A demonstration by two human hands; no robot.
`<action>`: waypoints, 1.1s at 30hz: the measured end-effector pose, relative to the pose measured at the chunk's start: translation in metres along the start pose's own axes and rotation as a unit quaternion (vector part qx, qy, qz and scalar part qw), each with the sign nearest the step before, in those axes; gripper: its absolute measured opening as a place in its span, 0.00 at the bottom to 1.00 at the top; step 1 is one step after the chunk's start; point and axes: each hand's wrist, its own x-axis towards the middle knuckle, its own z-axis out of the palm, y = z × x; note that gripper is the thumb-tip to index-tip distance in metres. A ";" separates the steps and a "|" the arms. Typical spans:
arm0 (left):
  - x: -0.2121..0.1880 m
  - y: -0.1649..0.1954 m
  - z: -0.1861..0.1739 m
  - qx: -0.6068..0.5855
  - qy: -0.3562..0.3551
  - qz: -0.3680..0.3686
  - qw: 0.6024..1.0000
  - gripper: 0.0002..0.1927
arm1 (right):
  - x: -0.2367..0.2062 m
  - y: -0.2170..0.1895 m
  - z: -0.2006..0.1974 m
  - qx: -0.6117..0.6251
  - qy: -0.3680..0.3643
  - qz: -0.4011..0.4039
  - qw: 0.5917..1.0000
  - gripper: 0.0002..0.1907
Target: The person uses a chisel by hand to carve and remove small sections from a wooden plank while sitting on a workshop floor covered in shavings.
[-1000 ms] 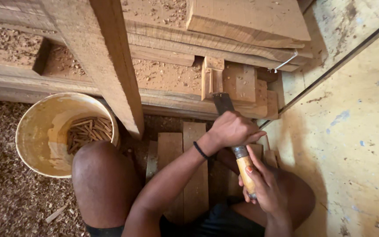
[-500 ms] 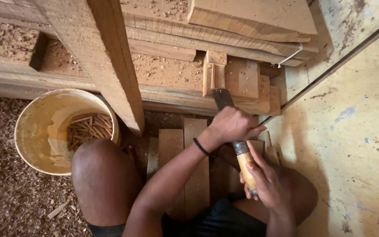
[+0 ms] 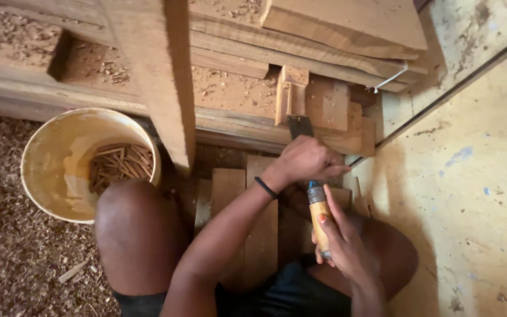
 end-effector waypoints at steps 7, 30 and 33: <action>-0.001 -0.005 0.001 -0.003 -0.002 0.004 1.000 0.19 | 0.002 0.000 0.010 0.014 0.004 0.005 1.000 0.36; 0.002 -0.026 0.006 -0.004 -0.008 0.017 1.000 0.24 | 0.019 -0.001 0.025 0.005 0.005 0.002 1.000 0.40; 0.004 -0.030 0.008 0.008 -0.024 0.003 1.000 0.25 | 0.022 -0.002 0.025 -0.015 0.009 -0.009 1.000 0.37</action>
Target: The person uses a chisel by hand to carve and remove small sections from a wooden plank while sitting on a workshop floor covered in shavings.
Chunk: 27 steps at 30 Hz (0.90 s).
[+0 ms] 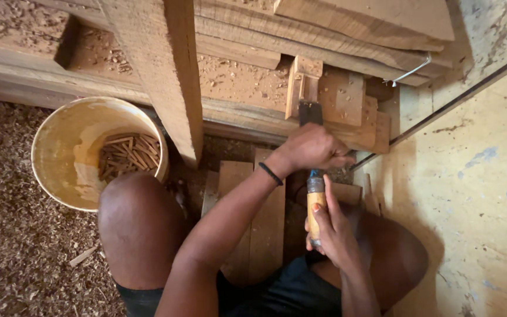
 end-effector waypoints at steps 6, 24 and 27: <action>0.008 -0.012 0.002 -0.004 0.006 0.012 1.000 0.22 | 0.008 -0.005 0.000 0.005 0.002 -0.024 1.000 0.38; 0.039 -0.050 -0.008 -0.013 -0.015 -0.010 1.000 0.14 | 0.047 -0.024 0.007 0.055 0.013 -0.022 0.998 0.37; 0.041 -0.050 -0.007 0.000 -0.009 0.002 1.000 0.14 | 0.052 -0.020 0.010 0.042 0.012 -0.024 0.999 0.37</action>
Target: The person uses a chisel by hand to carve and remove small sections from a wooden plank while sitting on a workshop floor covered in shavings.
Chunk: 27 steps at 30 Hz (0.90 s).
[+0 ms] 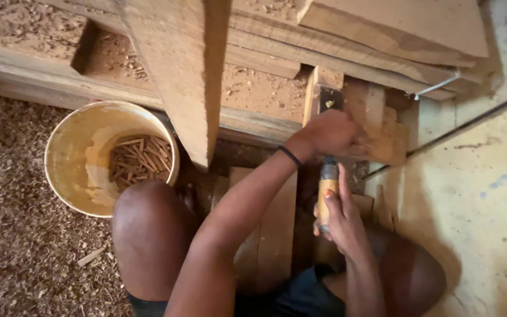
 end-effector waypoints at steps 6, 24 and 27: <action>-0.001 0.007 -0.001 0.075 -0.014 0.012 0.997 0.17 | 0.009 0.017 -0.003 0.049 0.011 -0.020 0.999 0.36; -0.079 -0.004 -0.048 0.186 0.253 -0.102 0.944 0.22 | 0.010 0.062 -0.049 0.234 0.033 -0.123 0.964 0.39; -0.081 -0.004 -0.042 0.172 0.228 -0.107 0.952 0.23 | 0.011 0.071 -0.046 0.248 0.009 -0.108 0.963 0.39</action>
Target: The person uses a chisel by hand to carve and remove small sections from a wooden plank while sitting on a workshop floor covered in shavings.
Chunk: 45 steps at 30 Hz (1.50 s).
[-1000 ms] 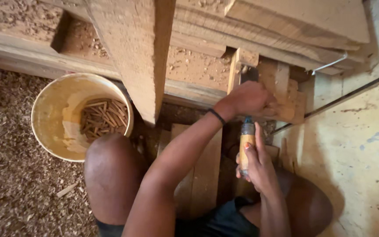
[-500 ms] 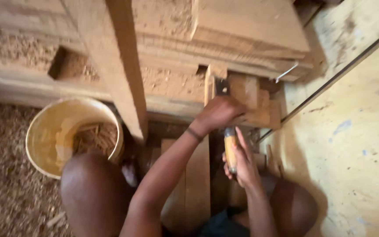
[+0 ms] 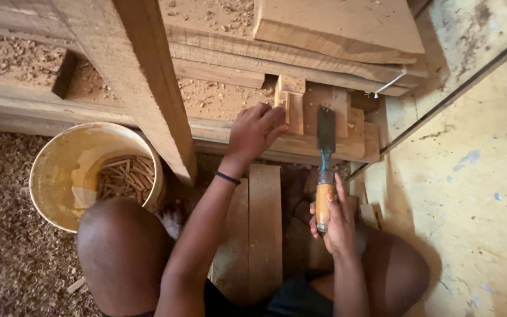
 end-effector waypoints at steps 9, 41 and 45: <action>0.002 -0.006 -0.001 -0.034 -0.026 0.041 0.998 0.20 | 0.000 0.003 -0.005 -0.037 0.036 -0.013 0.999 0.38; 0.005 0.116 0.012 -0.141 -0.161 0.189 0.958 0.23 | -0.083 -0.043 0.032 -0.121 0.014 0.092 0.988 0.37; 0.001 0.113 0.011 -0.109 -0.138 0.191 0.966 0.23 | -0.081 -0.043 0.034 -0.125 0.000 0.074 0.989 0.36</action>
